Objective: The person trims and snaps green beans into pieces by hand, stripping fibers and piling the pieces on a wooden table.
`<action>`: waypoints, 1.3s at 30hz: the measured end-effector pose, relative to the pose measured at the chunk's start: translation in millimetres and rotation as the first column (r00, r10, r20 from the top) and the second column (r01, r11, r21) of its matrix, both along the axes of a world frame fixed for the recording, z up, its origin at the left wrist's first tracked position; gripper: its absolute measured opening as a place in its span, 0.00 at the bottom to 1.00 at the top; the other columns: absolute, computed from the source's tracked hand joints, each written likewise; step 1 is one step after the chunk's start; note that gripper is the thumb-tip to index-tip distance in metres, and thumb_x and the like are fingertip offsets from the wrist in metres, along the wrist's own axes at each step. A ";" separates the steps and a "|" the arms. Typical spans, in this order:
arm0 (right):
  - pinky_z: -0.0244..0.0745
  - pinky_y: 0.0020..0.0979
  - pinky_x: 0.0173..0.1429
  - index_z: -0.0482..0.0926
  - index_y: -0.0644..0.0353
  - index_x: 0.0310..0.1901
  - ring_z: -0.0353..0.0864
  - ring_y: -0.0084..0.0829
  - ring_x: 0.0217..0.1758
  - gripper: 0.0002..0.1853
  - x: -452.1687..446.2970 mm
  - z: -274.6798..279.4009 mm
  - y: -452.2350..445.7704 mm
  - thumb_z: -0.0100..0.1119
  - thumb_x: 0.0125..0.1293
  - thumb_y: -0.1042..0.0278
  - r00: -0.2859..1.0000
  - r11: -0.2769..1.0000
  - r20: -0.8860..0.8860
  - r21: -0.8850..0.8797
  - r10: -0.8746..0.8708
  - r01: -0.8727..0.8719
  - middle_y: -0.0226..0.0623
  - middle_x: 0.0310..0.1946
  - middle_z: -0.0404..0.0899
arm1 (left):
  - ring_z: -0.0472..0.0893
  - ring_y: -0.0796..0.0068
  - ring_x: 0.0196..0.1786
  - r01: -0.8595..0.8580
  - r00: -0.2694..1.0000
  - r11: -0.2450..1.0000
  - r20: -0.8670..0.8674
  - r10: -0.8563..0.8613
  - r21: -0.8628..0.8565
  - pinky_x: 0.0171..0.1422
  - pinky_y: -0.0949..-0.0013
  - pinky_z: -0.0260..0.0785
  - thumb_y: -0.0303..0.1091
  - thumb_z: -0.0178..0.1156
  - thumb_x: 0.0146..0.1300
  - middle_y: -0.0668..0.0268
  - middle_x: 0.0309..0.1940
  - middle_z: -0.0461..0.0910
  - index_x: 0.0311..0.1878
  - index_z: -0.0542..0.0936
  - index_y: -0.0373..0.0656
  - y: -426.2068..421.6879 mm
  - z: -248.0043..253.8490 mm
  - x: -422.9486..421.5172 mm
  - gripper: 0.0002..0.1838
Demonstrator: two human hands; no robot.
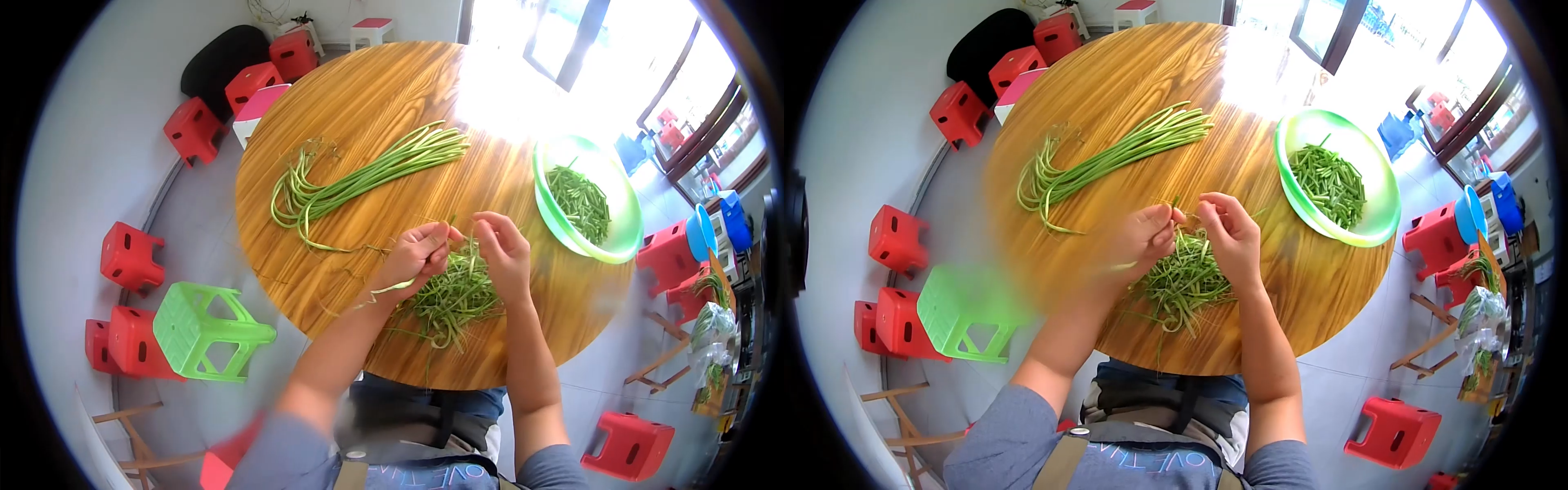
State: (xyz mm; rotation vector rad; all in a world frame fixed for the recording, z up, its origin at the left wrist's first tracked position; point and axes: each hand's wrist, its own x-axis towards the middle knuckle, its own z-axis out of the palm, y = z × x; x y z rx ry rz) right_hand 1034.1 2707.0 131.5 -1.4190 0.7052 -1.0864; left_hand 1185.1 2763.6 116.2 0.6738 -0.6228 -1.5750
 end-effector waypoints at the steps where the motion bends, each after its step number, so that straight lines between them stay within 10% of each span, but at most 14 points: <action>1: 0.61 0.16 0.27 0.77 0.64 0.44 0.67 0.11 0.26 0.09 -1.1 -0.5 -0.6 0.57 0.64 0.70 1.000 0.999 -0.008 0.030 0.011 -0.010 0.23 0.26 0.74 | 0.58 0.86 0.17 0.030 0.998 0.999 0.045 -0.031 0.020 0.22 0.81 0.51 0.40 0.48 0.70 0.75 0.16 0.64 0.40 0.75 0.36 -0.3 -1.6 -1.8 0.15; 13: 0.63 0.15 0.31 0.80 0.65 0.39 0.68 0.12 0.28 0.08 -9.2 -6.9 -10.8 0.59 0.63 0.70 0.997 0.975 0.061 0.218 -0.044 0.030 0.24 0.27 0.76 | 0.66 0.85 0.19 0.121 0.960 0.987 0.240 -0.142 0.102 0.23 0.81 0.56 0.38 0.53 0.66 0.71 0.19 0.73 0.41 0.79 0.37 -3.5 -7.9 -7.1 0.14; 24: 0.64 0.15 0.29 0.80 0.66 0.36 0.69 0.11 0.27 0.07 -4.4 -6.2 -4.2 0.63 0.60 0.71 0.982 0.988 -0.136 0.058 -0.134 0.143 0.22 0.25 0.74 | 0.74 0.83 0.26 -0.053 0.484 0.989 0.862 0.147 -0.139 0.31 0.75 0.66 0.32 0.58 0.60 0.68 0.23 0.78 0.37 0.80 0.33 8.1 14.5 -19.2 0.11; 31: 0.68 0.18 0.30 0.82 0.64 0.34 0.73 0.15 0.27 0.05 3.1 -7.8 2.1 0.64 0.57 0.74 0.966 0.970 -0.206 -0.216 -0.157 0.111 0.28 0.26 0.77 | 0.65 0.90 0.19 -0.322 0.791 0.947 0.545 0.278 -0.015 0.23 0.82 0.57 0.31 0.53 0.62 0.73 0.19 0.72 0.32 0.79 0.37 0.8 -3.4 -10.4 0.09; 36: 0.70 0.21 0.31 0.83 0.63 0.34 0.76 0.18 0.28 0.05 15.6 -12.9 13.2 0.64 0.56 0.75 0.964 0.912 -0.245 -0.410 -0.099 -0.010 0.31 0.26 0.78 | 0.66 0.89 0.20 -0.471 0.786 0.882 0.467 0.405 0.028 0.23 0.82 0.58 0.30 0.52 0.64 0.74 0.19 0.73 0.32 0.79 0.36 -2.3 -6.7 -9.7 0.09; 39: 0.73 0.20 0.33 0.82 0.64 0.38 0.77 0.17 0.30 0.07 14.6 -12.4 10.2 0.62 0.58 0.74 0.986 0.981 -0.148 -0.188 -0.076 0.048 0.30 0.27 0.79 | 0.67 0.89 0.22 -0.472 0.803 0.882 0.412 0.430 -0.002 0.24 0.83 0.59 0.29 0.53 0.64 0.73 0.21 0.74 0.34 0.79 0.35 -4.4 -5.5 -8.3 0.09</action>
